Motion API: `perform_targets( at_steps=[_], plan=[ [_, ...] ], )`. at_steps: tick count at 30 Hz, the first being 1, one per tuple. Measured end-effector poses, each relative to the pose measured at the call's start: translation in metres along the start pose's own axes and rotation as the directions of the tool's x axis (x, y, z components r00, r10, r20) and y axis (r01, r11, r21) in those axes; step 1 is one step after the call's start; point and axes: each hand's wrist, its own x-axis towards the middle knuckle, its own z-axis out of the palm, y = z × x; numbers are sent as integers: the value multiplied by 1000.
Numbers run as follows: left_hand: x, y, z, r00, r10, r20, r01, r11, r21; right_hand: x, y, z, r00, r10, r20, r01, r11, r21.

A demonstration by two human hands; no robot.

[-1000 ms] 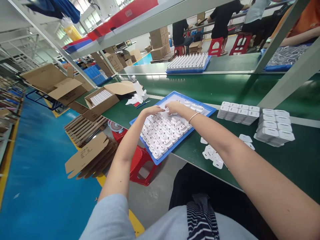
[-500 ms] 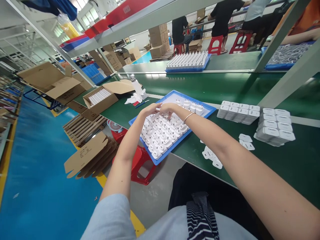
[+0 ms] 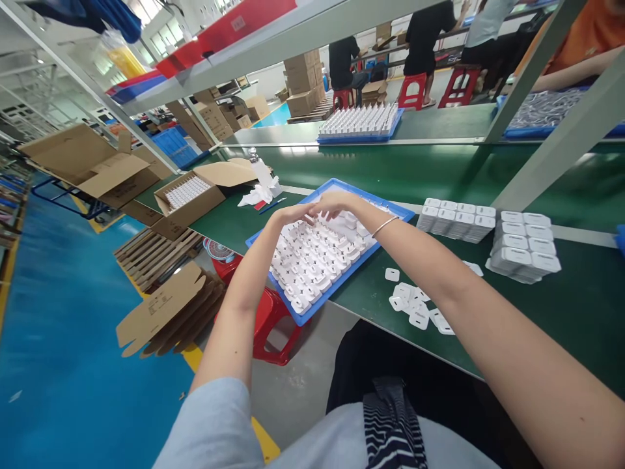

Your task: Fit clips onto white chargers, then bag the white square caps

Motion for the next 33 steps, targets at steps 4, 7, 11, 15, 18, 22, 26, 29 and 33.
perform_targets(
  at_steps=[4, 7, 11, 15, 18, 22, 26, 29, 33],
  plan=[
    [-4, -4, -7, 996, -82, 45, 86, 991, -106, 4, 15, -11, 960, 51, -275, -94, 985, -144],
    [-6, -10, -9, 993, -115, 18, 116, 980, -163, 9, 29, -5, 952, 68, -300, -140, 964, -224],
    [-5, -20, -10, 985, -171, 27, 173, 963, -208, 20, 42, 9, 971, 26, -236, -96, 952, -290],
    [-3, -27, -10, 980, -199, 18, 197, 950, -242, 31, 35, 13, 972, -64, -224, -4, 958, -287],
    [-4, -27, -10, 979, -202, 11, 198, 945, -259, 38, 15, 15, 976, -149, -161, 110, 968, -225],
    [-3, -25, -8, 981, -195, 13, 192, 949, -251, 42, -10, 21, 977, -215, 8, 215, 973, -89],
    [0, -27, -4, 979, -204, 4, 200, 957, -212, 38, -13, 22, 972, -232, 44, 231, 973, 16],
    [2, -29, -5, 974, -228, -5, 223, 958, -182, 30, -2, 12, 979, -190, -75, 192, 981, 25],
    [4, -29, -7, 966, -259, 2, 257, 957, -132, 16, 16, -11, 976, -14, -217, 5, 999, -41]
  ],
)
